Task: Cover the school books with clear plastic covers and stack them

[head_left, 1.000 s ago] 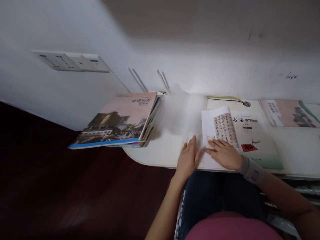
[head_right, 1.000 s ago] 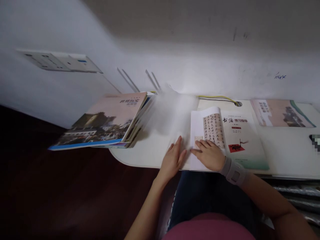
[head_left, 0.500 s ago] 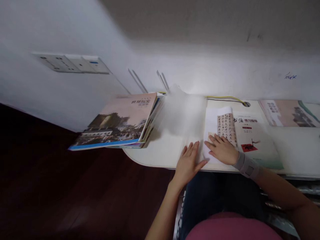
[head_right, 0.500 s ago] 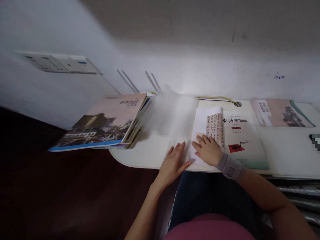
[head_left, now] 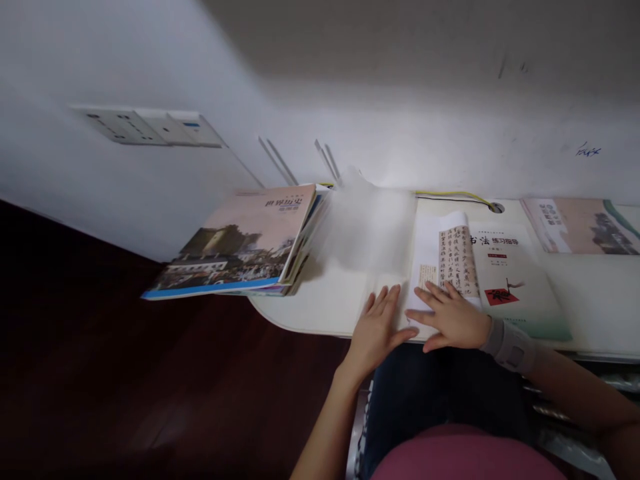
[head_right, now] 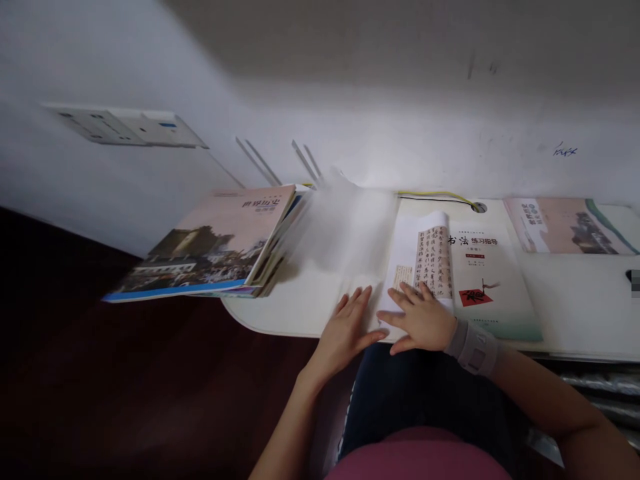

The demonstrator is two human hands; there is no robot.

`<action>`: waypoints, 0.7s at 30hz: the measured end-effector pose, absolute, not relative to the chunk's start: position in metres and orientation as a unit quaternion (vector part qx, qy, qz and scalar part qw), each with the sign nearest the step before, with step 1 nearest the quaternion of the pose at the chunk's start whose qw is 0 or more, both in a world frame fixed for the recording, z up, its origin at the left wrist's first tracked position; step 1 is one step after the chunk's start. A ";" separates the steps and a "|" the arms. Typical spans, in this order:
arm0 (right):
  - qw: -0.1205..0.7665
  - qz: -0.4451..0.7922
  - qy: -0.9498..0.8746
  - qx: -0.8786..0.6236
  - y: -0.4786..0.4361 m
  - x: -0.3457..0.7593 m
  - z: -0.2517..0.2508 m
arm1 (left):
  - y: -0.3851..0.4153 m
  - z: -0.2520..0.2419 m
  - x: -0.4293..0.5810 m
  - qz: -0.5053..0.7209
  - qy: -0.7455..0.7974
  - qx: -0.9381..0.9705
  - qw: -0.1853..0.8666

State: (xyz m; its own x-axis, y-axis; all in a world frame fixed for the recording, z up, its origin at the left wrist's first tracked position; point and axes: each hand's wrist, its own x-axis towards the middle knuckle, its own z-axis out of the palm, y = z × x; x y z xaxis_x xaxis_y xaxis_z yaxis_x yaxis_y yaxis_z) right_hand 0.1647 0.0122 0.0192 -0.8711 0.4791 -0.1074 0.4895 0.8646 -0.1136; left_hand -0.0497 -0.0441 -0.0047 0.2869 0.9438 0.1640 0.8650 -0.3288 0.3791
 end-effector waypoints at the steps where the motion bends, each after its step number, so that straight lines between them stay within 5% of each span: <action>1: 0.039 -0.067 0.964 0.256 0.013 0.163 0.019 | -0.044 -0.005 -0.050 0.182 0.569 0.794 0.110; 17: 0.017 -0.086 0.972 0.217 0.007 0.163 0.025 | -0.044 -0.006 -0.051 0.224 0.562 0.787 0.124; 21: -0.074 -0.119 0.963 0.230 0.031 0.185 0.042 | -0.046 -0.006 -0.053 0.231 0.562 0.787 0.104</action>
State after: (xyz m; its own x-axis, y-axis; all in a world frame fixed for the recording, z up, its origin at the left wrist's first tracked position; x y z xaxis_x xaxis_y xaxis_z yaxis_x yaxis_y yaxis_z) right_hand 0.1848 0.0309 0.0417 -0.8837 0.4598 0.0881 0.4245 0.8663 -0.2632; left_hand -0.0533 -0.0457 -0.0062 0.2608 0.9333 0.2469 0.8373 -0.3460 0.4234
